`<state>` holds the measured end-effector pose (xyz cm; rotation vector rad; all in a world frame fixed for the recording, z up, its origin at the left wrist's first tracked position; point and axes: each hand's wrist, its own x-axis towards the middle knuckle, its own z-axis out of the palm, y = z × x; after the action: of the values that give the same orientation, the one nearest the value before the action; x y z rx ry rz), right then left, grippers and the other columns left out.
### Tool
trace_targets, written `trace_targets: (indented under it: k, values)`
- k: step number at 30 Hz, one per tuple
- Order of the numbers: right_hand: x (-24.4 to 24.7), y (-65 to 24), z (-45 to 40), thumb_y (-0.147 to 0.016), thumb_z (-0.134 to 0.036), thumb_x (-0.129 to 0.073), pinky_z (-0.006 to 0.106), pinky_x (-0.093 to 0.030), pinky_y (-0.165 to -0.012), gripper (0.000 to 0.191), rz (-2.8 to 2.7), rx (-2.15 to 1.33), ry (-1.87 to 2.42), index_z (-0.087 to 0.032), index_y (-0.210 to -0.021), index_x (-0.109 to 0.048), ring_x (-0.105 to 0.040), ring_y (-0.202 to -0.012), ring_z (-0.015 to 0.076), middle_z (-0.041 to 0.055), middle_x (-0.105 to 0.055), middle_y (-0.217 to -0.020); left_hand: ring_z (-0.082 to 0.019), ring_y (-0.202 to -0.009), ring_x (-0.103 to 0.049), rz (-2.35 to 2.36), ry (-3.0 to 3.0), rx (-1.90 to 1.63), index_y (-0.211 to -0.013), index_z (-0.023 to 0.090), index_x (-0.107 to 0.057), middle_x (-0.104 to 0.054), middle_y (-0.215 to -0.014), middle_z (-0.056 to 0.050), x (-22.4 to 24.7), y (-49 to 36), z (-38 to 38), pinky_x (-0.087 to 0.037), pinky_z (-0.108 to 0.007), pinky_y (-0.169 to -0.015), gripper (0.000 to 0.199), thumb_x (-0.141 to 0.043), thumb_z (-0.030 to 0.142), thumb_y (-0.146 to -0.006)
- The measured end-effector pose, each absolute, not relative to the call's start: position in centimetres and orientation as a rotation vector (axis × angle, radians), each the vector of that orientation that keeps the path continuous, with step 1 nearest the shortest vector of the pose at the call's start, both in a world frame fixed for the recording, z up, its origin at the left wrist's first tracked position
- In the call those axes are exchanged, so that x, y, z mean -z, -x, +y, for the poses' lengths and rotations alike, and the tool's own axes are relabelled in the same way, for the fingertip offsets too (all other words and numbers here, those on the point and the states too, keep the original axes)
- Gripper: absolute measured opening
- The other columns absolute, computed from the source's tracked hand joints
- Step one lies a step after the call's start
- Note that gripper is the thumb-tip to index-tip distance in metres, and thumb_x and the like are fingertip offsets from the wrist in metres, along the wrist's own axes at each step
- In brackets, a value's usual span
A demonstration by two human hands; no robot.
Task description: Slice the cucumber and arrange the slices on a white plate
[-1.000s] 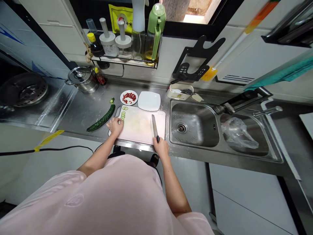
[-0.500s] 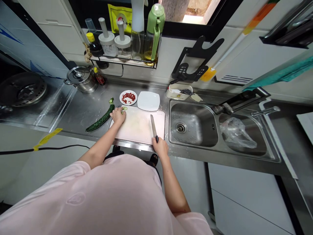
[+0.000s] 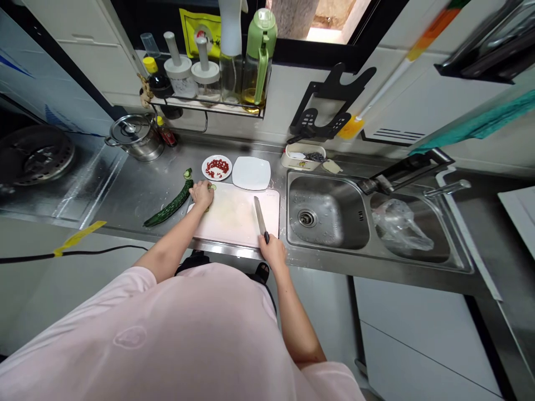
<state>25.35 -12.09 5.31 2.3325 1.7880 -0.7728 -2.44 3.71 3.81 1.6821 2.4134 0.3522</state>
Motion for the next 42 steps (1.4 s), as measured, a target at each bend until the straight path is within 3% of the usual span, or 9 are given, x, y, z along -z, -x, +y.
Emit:
trace_targets:
  k: [10,20,27,31,42]
  values:
    - [-5.4,-25.5,-12.0,-0.090,-0.057,-0.030,0.027,-0.039,-0.070,0.055,1.798,0.784,-2.325,-0.017,-0.103,-0.064,-0.062,-0.092,0.0241,0.0137,-0.067,-0.096,-0.013,-0.078,-0.060,2.091,-1.368,-0.695,-0.101,0.023,-0.064,-0.068,-0.083,0.000,-2.1,0.4,2.9,-0.041,-0.023,-0.072,0.025,-0.054,0.026,-0.078]
    - [-6.2,-24.7,-12.4,-0.091,-0.057,-0.029,0.026,-0.038,-0.067,0.053,1.903,0.755,-2.234,-0.018,-0.101,-0.064,-0.062,-0.089,0.0229,0.0118,-0.068,-0.094,-0.016,-0.079,-0.063,2.025,-1.414,-0.595,-0.095,0.022,-0.069,-0.071,-0.081,-0.001,-1.2,-1.7,0.1,-0.045,-0.024,-0.074,0.024,-0.056,0.026,-0.076]
    - [-7.1,-22.9,-12.9,-0.092,-0.056,-0.028,0.025,-0.035,-0.064,0.051,2.018,0.796,-2.098,-0.020,-0.096,-0.063,-0.062,-0.086,0.0211,0.0097,-0.068,-0.091,-0.018,-0.086,-0.061,2.039,-1.601,-0.514,-0.102,0.021,-0.067,-0.070,-0.087,-0.004,-1.0,-1.4,-0.4,-0.044,-0.027,-0.080,0.028,-0.053,0.026,-0.079]
    - [-7.3,-22.1,-12.9,-0.092,-0.055,-0.029,0.025,-0.035,-0.066,0.049,2.046,0.802,-2.037,-0.020,-0.096,-0.064,-0.062,-0.086,0.0210,0.0097,-0.068,-0.090,-0.018,-0.090,-0.059,2.070,-1.666,-0.560,-0.101,0.020,-0.067,-0.066,-0.098,-0.007,-0.7,-1.1,-0.2,-0.044,-0.027,-0.083,0.028,-0.049,0.020,-0.079]
    - [-8.3,-21.1,-12.9,-0.093,-0.055,-0.031,0.025,-0.038,-0.073,0.050,1.978,0.808,-1.979,-0.018,-0.101,-0.063,-0.061,-0.094,0.0211,0.0109,-0.068,-0.098,-0.019,-0.094,-0.057,2.104,-1.621,-0.430,-0.096,0.025,-0.065,-0.063,-0.102,-0.006,-1.5,-1.4,0.1,-0.042,-0.028,-0.080,0.023,-0.046,0.024,-0.084]
